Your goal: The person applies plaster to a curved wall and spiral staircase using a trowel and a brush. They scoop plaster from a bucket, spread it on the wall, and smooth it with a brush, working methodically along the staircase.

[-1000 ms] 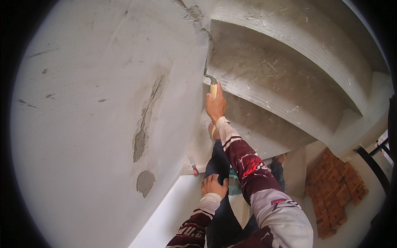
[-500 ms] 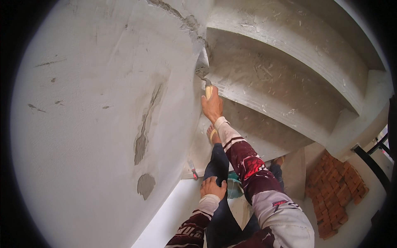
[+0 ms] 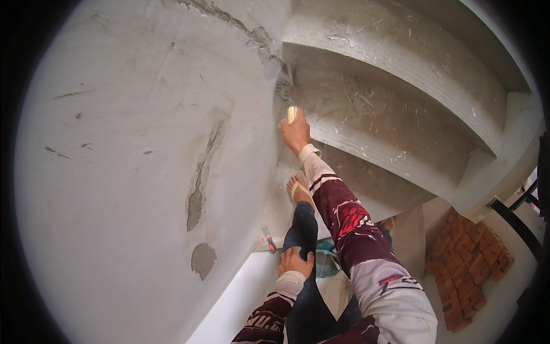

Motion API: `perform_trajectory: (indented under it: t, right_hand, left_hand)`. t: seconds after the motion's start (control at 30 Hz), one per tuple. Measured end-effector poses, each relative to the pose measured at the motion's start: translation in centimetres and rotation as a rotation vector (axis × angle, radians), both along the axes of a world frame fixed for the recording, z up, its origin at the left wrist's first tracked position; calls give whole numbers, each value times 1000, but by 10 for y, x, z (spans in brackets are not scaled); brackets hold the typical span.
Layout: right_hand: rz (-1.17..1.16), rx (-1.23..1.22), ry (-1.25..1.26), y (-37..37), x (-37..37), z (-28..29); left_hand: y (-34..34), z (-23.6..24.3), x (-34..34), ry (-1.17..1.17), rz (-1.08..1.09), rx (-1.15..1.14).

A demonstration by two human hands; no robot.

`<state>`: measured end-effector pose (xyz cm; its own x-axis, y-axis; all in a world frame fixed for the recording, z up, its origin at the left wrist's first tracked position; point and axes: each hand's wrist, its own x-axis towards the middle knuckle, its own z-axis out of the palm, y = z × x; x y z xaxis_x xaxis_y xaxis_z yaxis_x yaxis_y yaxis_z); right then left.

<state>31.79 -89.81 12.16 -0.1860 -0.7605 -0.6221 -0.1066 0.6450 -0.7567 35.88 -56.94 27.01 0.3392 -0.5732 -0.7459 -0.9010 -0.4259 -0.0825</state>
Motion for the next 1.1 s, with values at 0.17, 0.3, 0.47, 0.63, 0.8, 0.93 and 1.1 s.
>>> perform_trajectory:
  t: [0.17,0.3,0.47,0.63,0.8,0.93,1.1]
  right_hand:
    - [-49,55,-22,-15,-12,-17]
    - [55,-43,101,-3,-12,1]
    - [30,-38,120,-13,-23,-2]
    - [26,51,-6,-22,-36,-10]
    - [28,-26,28,-26,-36,-1]
    - [36,-33,99,-36,-43,-3]
    - [103,-29,127,-33,-55,-10]
  left_hand:
    - [-6,1,-4,18,-1,17]
    - [1,1,1,-14,-15,31]
    - [0,3,1,32,8,27]
    - [0,0,0,33,-9,3]
    - [-6,1,0,30,-5,7]
    - [0,-1,1,30,-24,-15]
    - [2,-4,0,39,-35,-44]
